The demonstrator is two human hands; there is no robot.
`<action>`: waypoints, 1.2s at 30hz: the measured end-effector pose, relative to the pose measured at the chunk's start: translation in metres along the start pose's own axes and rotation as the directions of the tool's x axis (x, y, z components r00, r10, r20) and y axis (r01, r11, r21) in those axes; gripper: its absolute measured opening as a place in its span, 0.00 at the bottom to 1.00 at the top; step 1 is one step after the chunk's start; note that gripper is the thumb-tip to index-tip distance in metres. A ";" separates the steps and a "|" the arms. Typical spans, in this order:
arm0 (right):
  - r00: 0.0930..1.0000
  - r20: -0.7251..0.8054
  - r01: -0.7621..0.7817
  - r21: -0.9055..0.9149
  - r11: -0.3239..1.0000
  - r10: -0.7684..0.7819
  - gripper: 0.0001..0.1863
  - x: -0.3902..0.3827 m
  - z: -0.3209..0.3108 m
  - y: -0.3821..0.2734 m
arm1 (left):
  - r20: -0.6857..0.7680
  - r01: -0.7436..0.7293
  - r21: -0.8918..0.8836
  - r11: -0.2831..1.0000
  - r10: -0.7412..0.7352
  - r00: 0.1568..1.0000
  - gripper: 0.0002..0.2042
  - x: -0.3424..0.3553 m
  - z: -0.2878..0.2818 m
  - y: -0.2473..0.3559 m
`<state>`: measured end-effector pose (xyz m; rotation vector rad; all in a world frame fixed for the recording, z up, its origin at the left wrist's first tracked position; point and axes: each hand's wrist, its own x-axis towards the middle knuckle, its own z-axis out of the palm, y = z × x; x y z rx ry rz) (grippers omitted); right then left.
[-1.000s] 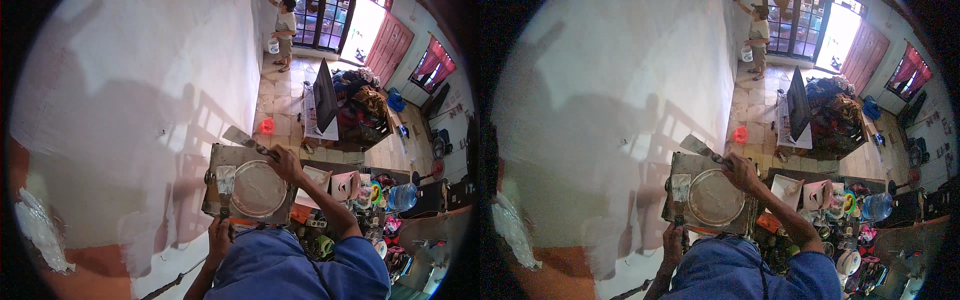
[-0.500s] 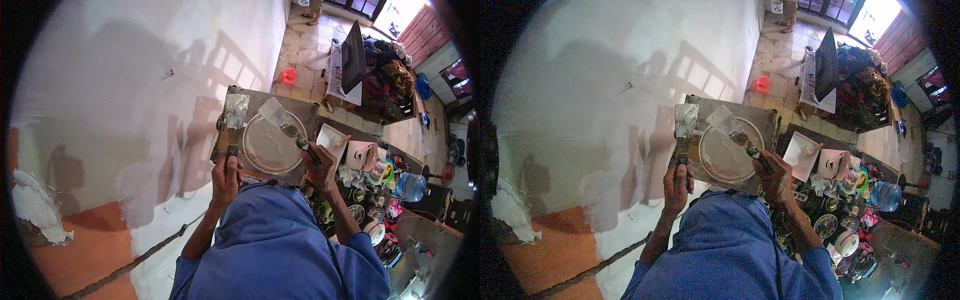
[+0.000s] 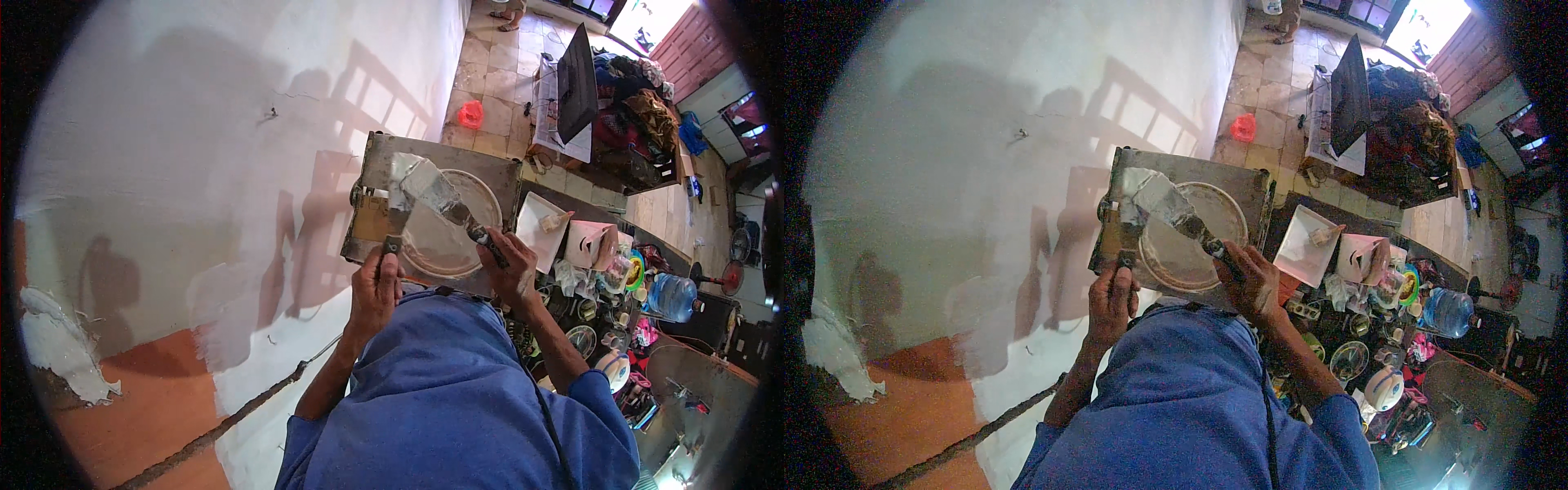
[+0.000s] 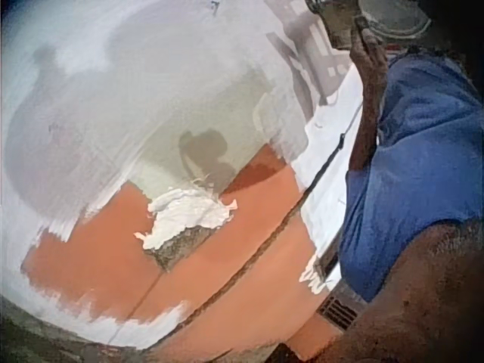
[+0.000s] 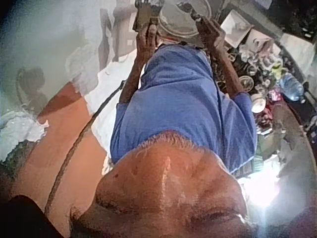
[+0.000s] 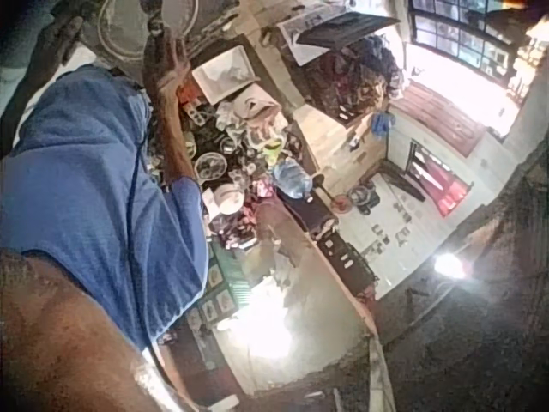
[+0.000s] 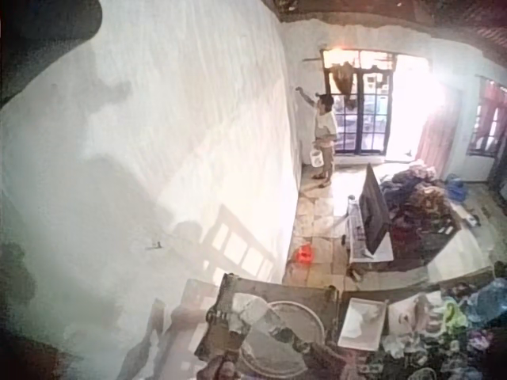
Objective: The person applies plaster to the wall using a putty knife and mixes and scrapes plaster on a lid using two putty knives.
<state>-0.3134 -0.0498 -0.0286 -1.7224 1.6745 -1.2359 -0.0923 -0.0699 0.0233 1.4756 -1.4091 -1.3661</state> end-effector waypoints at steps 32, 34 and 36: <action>0.999 0.042 -0.014 0.023 1.000 0.013 0.17 -0.005 -0.021 0.016 | 0.007 -0.080 0.059 0.995 0.080 0.997 0.17 0.000 -0.005 -0.008; 0.997 -0.025 0.079 0.068 0.995 -0.078 0.19 -0.003 -0.017 0.016 | 0.012 -0.055 0.061 0.997 0.054 0.998 0.17 0.000 -0.005 -0.009; 0.996 -0.027 0.087 0.085 0.993 -0.085 0.18 -0.001 -0.016 0.016 | 0.046 -0.097 0.080 0.992 0.094 0.995 0.16 0.000 -0.006 -0.011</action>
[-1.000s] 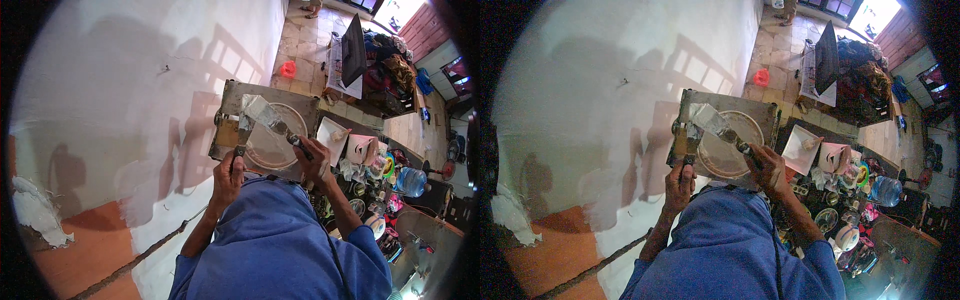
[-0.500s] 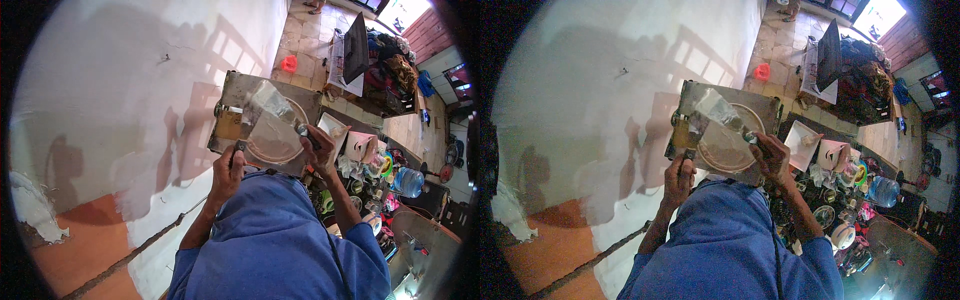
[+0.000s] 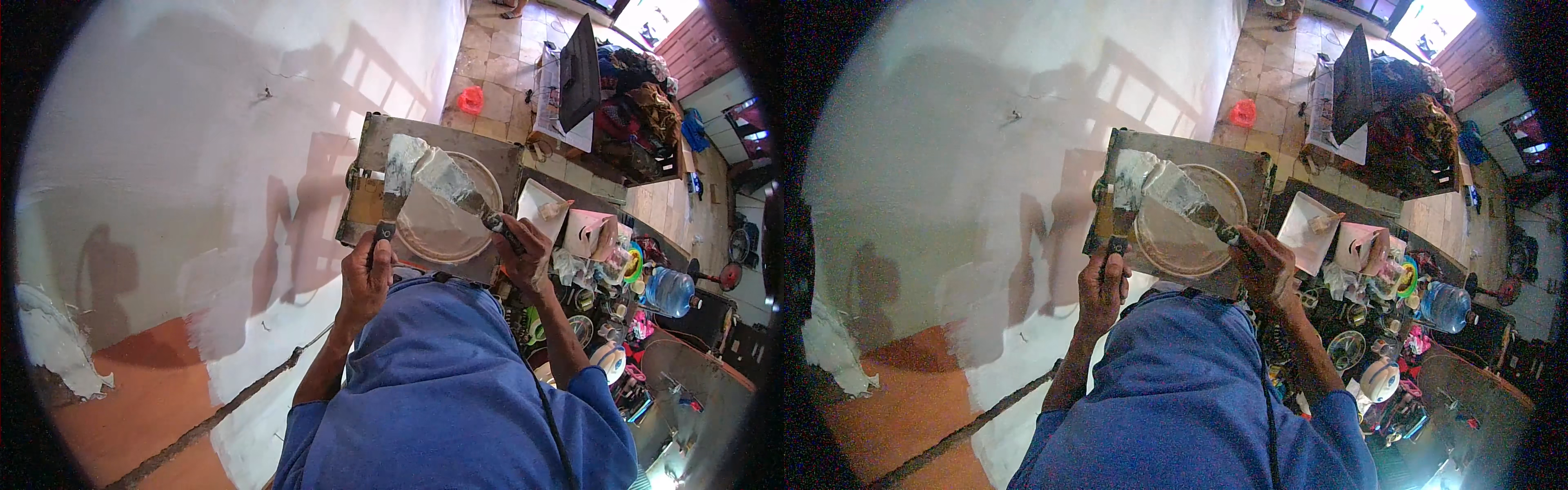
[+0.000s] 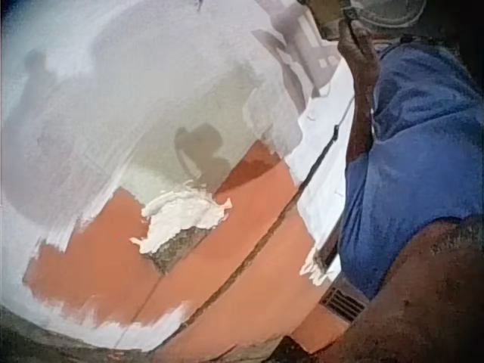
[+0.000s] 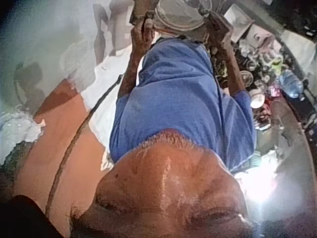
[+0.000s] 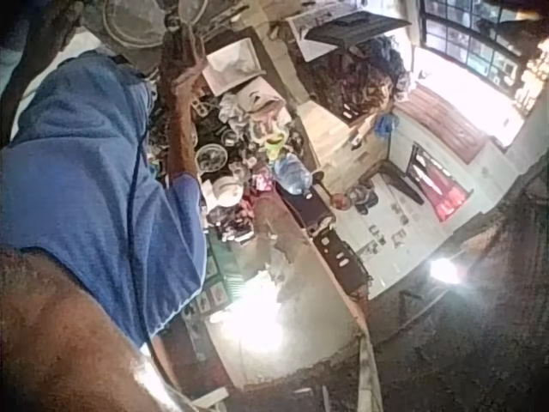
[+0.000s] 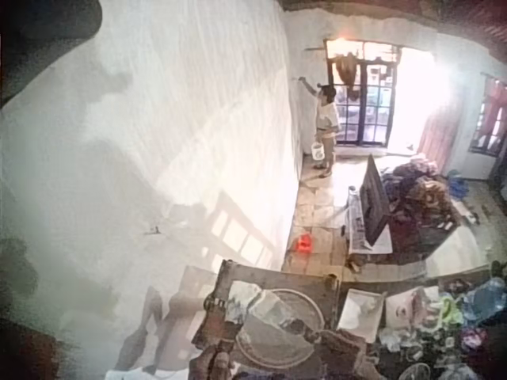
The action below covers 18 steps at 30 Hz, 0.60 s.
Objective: The person applies plaster to the wall using a putty knife and mixes and scrapes plaster on a lid using two putty knives.
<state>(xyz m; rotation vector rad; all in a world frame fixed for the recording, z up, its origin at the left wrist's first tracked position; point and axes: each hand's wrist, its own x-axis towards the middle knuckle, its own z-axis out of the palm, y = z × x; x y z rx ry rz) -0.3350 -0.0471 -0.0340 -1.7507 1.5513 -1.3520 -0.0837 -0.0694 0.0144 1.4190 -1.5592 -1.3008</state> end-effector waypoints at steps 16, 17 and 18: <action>0.996 0.058 0.063 -0.033 0.997 -0.061 0.17 0.005 0.004 0.010 | 0.069 -0.026 0.148 0.989 0.015 0.998 0.17 -0.004 -0.005 0.000; 0.996 0.059 0.062 -0.034 0.997 -0.060 0.17 0.006 0.005 0.009 | 0.080 -0.085 0.201 0.976 0.070 0.994 0.19 -0.004 -0.003 -0.001; 0.997 0.060 0.056 -0.029 0.998 -0.054 0.18 0.007 0.006 0.007 | 0.090 -0.134 0.245 0.960 0.115 0.989 0.21 -0.004 0.000 -0.002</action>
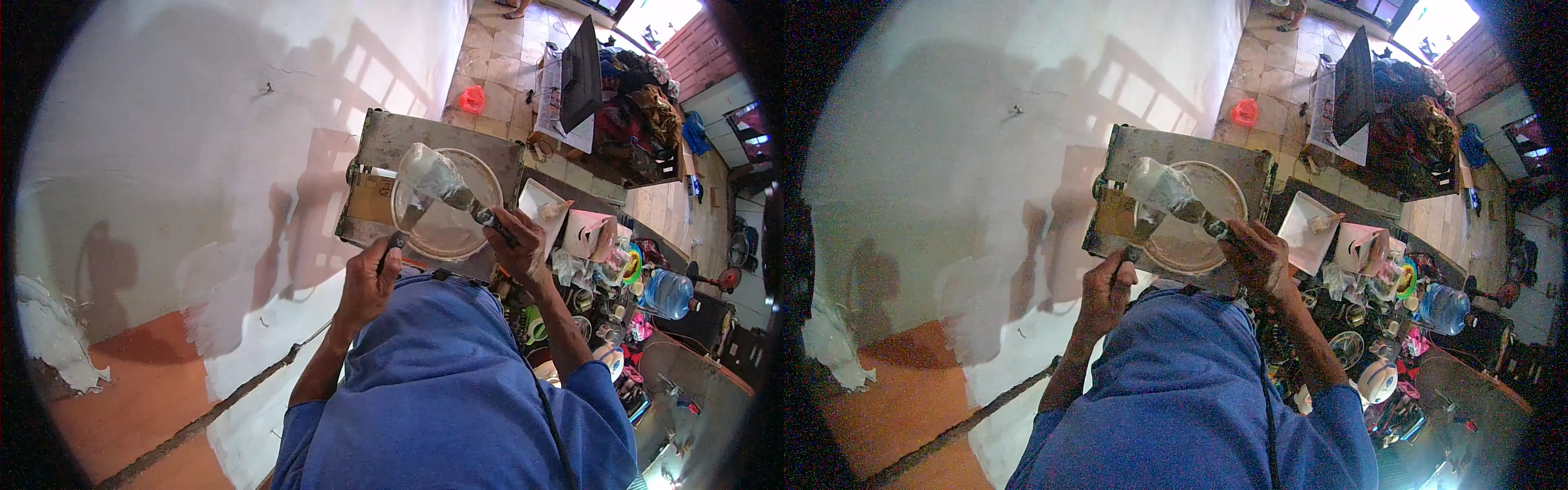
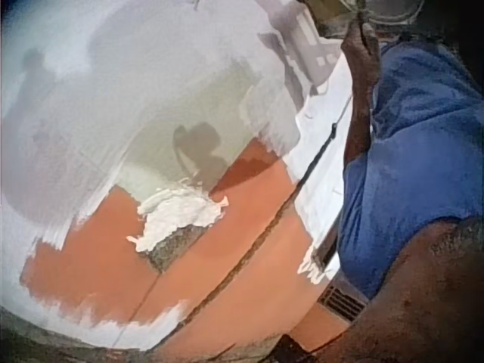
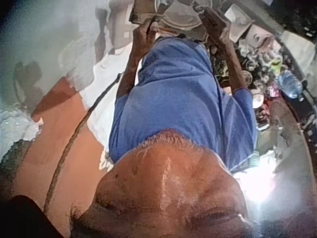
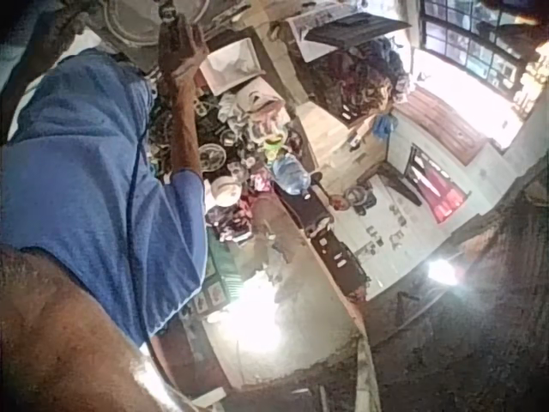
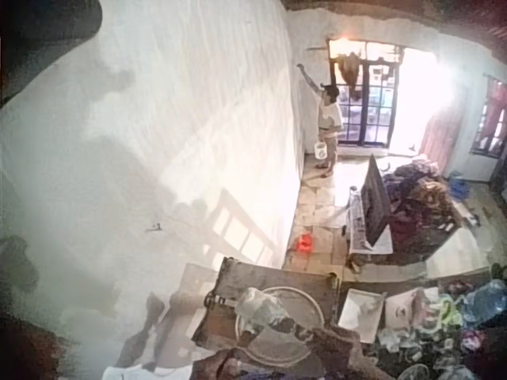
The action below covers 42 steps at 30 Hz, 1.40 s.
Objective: The person applies plaster to the wall using a putty knife and mixes and scrapes plaster on a lid using two putty knives.
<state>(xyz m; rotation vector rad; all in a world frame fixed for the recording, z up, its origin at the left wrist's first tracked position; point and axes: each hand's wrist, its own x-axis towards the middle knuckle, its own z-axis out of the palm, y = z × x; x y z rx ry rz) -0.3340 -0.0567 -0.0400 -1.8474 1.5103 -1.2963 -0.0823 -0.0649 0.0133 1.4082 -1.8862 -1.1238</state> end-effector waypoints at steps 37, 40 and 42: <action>0.918 -0.063 -0.379 0.144 0.914 0.390 0.14 -0.017 -0.027 -0.012 | -0.352 0.034 -0.128 0.991 -0.078 0.933 0.13 -0.015 -0.002 -0.027; 0.940 -0.062 -0.321 0.174 0.931 0.335 0.14 -0.022 -0.021 -0.013 | -0.317 0.091 -0.093 0.992 -0.116 0.941 0.13 -0.015 -0.004 -0.025; 0.968 -0.081 -0.226 0.148 0.963 0.240 0.15 -0.024 -0.015 -0.013 | -0.317 0.082 -0.116 0.990 -0.115 0.942 0.13 -0.015 -0.003 -0.024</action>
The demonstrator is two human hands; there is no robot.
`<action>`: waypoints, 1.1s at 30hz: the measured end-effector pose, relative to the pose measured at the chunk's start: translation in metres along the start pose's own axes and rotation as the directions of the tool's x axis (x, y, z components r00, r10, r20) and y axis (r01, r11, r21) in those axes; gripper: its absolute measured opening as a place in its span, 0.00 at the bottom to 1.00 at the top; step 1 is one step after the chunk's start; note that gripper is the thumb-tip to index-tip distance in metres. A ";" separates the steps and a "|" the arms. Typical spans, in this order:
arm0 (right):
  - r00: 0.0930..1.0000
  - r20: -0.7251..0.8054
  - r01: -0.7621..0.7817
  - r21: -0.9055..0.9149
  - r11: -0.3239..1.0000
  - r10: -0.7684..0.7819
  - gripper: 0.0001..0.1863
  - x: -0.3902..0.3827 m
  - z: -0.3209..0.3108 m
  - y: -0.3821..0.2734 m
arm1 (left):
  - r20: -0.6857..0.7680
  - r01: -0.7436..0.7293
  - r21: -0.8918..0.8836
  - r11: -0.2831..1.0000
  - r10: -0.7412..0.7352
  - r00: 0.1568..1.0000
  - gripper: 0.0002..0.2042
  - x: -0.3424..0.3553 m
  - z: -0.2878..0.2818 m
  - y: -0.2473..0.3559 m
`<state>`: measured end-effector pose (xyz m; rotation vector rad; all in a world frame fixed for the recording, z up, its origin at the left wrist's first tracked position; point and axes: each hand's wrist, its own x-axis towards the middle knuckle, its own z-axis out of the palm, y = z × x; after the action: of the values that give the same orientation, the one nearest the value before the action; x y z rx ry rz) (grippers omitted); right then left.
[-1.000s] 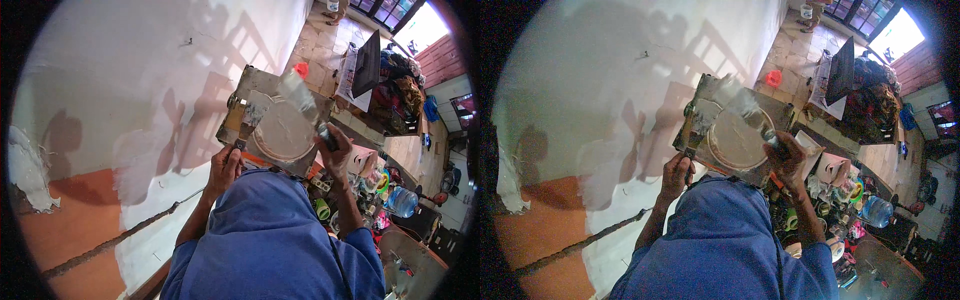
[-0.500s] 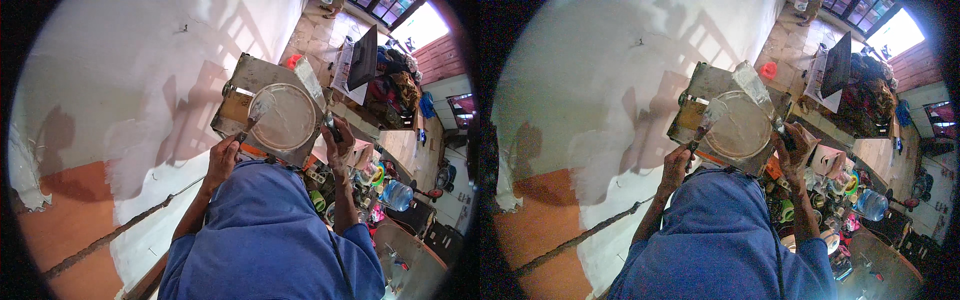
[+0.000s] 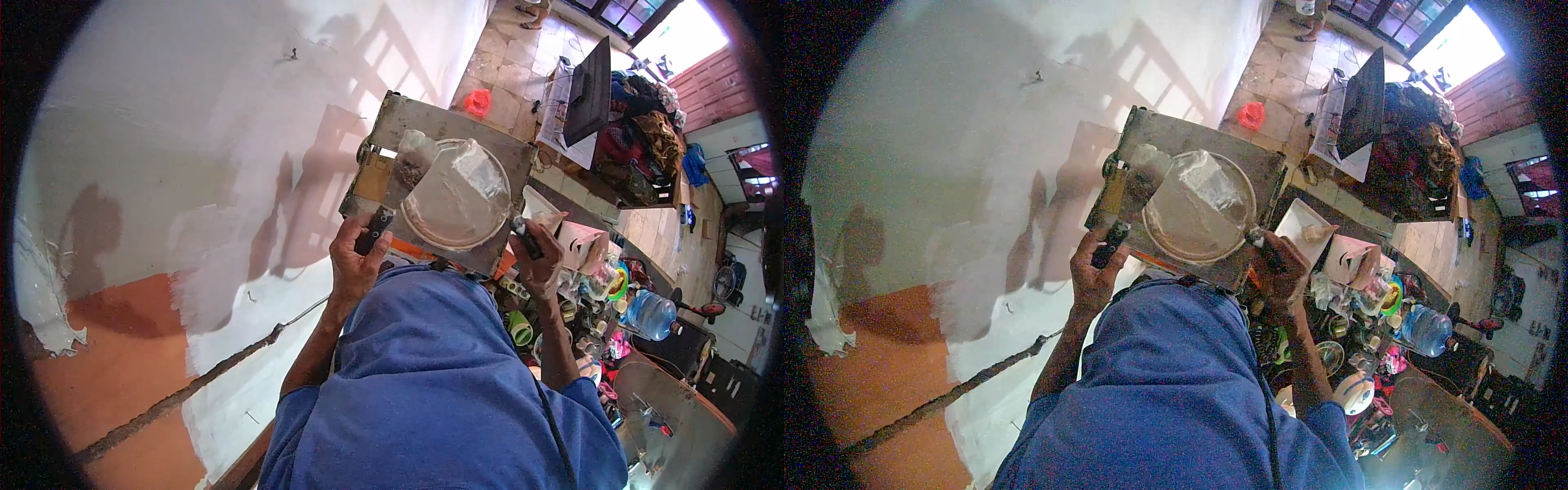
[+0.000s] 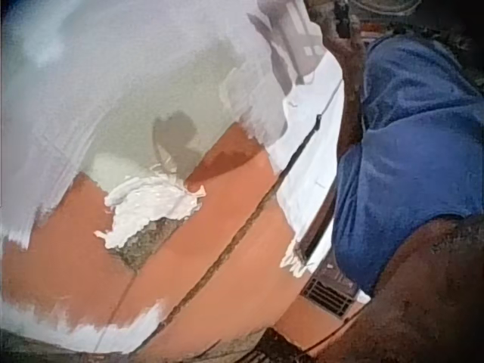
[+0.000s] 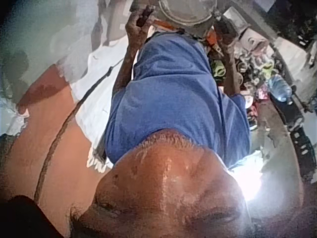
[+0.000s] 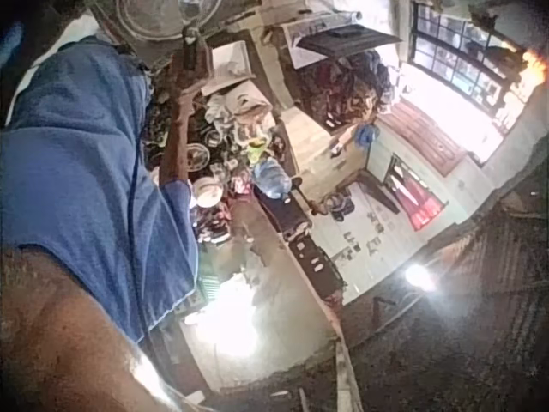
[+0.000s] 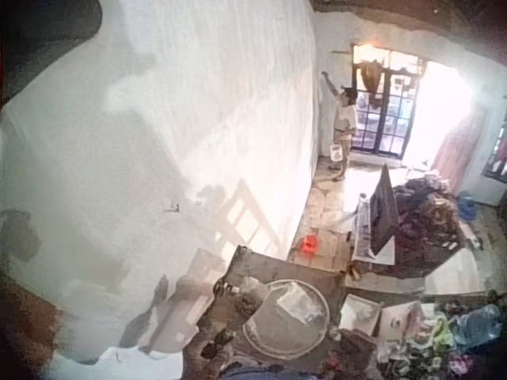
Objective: The person applies plaster to the wall using a putty knife and mixes and scrapes plaster on a lid using two putty knives.
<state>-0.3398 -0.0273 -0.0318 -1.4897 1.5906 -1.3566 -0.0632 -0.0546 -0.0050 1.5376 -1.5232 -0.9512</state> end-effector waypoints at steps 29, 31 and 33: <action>0.964 0.064 0.266 -0.305 0.915 -0.259 0.19 0.002 0.026 0.018 | 0.128 -0.136 0.091 0.987 0.124 0.984 0.14 -0.001 -0.003 0.014; 0.946 0.061 0.321 -0.300 0.898 -0.318 0.19 0.003 0.027 0.018 | 0.128 -0.147 0.121 0.982 0.132 0.983 0.14 -0.001 -0.003 0.015; 0.967 0.074 0.256 -0.306 0.917 -0.245 0.20 0.003 0.027 0.018 | 0.141 -0.174 0.234 0.957 0.143 0.980 0.14 0.000 -0.005 0.018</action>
<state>-0.3225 -0.0400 -0.0569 -1.9547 1.6985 -1.2422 -0.0663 -0.0546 0.0131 1.5191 -1.8810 -0.8000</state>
